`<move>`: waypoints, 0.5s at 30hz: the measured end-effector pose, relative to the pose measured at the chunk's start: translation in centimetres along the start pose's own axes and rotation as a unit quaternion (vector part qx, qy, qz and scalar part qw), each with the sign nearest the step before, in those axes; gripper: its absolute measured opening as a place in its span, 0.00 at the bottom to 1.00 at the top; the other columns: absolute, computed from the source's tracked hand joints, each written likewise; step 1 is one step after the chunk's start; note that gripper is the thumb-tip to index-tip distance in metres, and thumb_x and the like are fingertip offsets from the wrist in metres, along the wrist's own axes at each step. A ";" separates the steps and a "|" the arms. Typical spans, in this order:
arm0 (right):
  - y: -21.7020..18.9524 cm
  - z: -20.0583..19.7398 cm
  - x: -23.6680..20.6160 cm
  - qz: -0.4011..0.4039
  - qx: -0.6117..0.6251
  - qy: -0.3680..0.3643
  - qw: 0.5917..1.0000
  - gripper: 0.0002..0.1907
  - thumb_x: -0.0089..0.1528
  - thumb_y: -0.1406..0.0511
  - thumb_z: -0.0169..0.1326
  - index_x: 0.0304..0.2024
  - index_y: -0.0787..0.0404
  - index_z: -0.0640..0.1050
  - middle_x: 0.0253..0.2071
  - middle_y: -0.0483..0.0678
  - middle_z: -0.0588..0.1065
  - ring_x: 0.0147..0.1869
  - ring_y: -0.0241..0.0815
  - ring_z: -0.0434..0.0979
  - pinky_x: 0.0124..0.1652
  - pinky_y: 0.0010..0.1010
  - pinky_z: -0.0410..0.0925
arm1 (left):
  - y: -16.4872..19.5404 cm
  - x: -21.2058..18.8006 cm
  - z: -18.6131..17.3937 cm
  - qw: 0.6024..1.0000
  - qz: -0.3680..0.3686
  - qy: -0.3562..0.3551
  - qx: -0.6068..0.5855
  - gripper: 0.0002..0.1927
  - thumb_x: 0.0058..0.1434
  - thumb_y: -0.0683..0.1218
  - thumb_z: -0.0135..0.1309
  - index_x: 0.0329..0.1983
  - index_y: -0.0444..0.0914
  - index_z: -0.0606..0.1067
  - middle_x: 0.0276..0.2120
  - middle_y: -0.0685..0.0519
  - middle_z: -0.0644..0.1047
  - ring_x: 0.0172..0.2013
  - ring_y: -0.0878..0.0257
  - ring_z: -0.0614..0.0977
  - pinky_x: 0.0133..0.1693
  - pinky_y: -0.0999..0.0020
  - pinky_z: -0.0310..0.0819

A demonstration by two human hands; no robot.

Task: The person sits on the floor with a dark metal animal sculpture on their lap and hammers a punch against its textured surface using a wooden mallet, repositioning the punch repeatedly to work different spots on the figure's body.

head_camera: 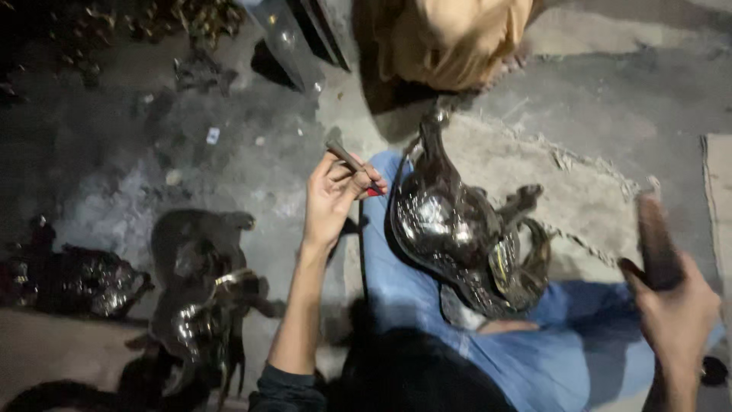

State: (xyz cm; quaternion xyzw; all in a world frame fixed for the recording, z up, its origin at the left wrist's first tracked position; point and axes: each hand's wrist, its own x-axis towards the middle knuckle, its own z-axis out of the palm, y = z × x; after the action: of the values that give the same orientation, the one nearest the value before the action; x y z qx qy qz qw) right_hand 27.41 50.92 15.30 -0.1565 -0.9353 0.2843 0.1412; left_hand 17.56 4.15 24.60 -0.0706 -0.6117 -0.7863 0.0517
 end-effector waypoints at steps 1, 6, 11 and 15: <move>1.6 -0.3 -0.8 0.008 -0.041 0.009 0.999 0.23 0.62 0.61 0.72 0.46 0.72 0.76 0.38 0.65 0.78 0.44 0.60 0.81 0.45 0.43 0.71 | -0.8 -0.9 0.0 1.000 -0.008 0.015 -0.005 0.15 0.67 0.42 0.58 0.52 0.32 0.69 0.40 0.46 0.81 0.41 0.56 0.86 0.47 0.60 0.85; 6.6 0.4 -5.6 0.061 -0.046 0.039 0.996 0.25 0.61 0.54 0.70 0.46 0.66 0.76 0.38 0.63 0.79 0.42 0.63 0.80 0.43 0.48 0.70 | -5.3 -5.6 0.0 0.998 -0.054 0.036 -0.011 0.12 0.69 0.41 0.56 0.52 0.32 0.69 0.41 0.45 0.82 0.41 0.56 0.86 0.46 0.61 0.83; 4.7 3.3 -9.3 0.118 -0.169 0.159 0.966 0.18 0.59 0.55 0.64 0.40 0.61 0.78 0.33 0.59 0.79 0.41 0.66 0.79 0.40 0.56 0.68 | -8.4 -9.0 0.1 0.997 -0.056 0.033 -0.049 0.11 0.70 0.39 0.54 0.51 0.33 0.68 0.42 0.45 0.82 0.43 0.57 0.86 0.49 0.62 0.85; 3.0 4.9 -8.9 0.090 -0.210 0.207 0.951 0.15 0.50 0.63 0.63 0.40 0.58 0.79 0.30 0.56 0.79 0.36 0.64 0.79 0.35 0.55 0.68 | -10.8 -9.2 -0.8 0.995 -0.088 0.054 -0.011 0.12 0.69 0.39 0.54 0.53 0.31 0.68 0.43 0.43 0.82 0.43 0.56 0.86 0.47 0.61 0.84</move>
State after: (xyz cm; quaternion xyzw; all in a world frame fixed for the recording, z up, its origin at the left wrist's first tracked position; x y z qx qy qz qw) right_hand 34.40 47.57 8.17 -0.3220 -0.9060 0.0544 0.2693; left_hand 24.79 5.95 12.45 0.0253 -0.6033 -0.7970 0.0144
